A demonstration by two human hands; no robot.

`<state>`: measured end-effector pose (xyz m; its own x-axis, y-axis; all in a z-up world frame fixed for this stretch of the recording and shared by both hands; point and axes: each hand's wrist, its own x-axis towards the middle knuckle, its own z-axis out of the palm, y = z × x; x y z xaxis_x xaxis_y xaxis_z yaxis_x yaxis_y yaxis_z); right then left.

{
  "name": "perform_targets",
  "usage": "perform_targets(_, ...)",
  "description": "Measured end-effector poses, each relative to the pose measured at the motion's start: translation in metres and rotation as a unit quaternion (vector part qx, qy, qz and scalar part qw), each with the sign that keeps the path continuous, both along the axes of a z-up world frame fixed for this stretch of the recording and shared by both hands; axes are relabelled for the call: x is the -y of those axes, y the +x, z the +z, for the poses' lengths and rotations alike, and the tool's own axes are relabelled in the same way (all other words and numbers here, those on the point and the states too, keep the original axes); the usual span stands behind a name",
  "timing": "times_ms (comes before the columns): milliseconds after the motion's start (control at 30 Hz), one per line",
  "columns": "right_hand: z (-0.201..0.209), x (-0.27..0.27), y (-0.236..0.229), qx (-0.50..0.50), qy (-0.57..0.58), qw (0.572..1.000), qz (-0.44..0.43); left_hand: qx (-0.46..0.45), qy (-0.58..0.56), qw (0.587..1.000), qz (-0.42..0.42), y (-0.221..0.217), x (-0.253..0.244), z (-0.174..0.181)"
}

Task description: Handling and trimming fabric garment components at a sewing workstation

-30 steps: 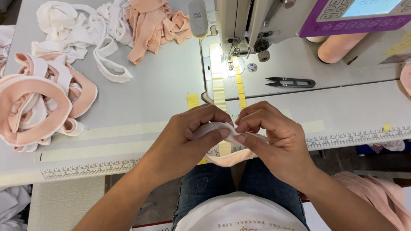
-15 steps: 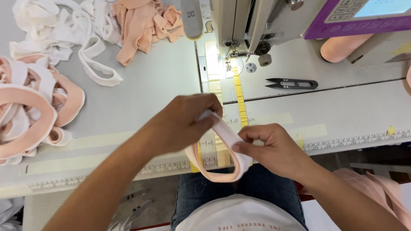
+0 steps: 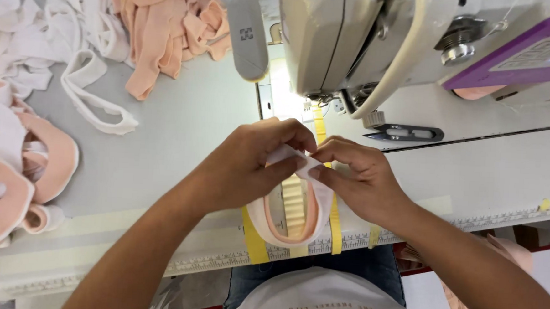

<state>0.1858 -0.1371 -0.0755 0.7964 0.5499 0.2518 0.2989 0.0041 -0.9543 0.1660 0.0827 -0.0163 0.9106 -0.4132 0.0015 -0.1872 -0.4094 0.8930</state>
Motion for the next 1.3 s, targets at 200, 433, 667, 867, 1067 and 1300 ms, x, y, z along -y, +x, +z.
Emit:
perform_targets(200,0.007,0.006,-0.032,-0.091,0.073,0.993,-0.01,-0.121,-0.146,0.981,0.05,-0.042,-0.007,-0.012)
perform_targets(433,0.022,0.002,-0.07,-0.088,0.072,0.993,-0.044,-0.138,-0.093,0.984,0.064,-0.063,0.008,0.027)
perform_targets(667,-0.019,0.016,-0.04,0.33,-0.243,0.909,-0.078,0.034,0.15,0.983,-0.103,0.016,0.003,-0.028)
perform_targets(867,-0.019,0.01,-0.005,0.472,-0.224,0.852,0.001,0.104,0.214,0.963,-0.126,0.071,-0.003,-0.054)
perform_targets(1067,-0.024,0.005,0.01,0.445,-0.196,0.874,0.02,0.118,0.232,0.964,-0.056,0.077,-0.032,-0.056)
perform_targets(1300,-0.024,0.002,0.01,0.447,-0.211,0.869,0.019,0.049,0.178,0.981,0.062,0.081,-0.031,-0.061)
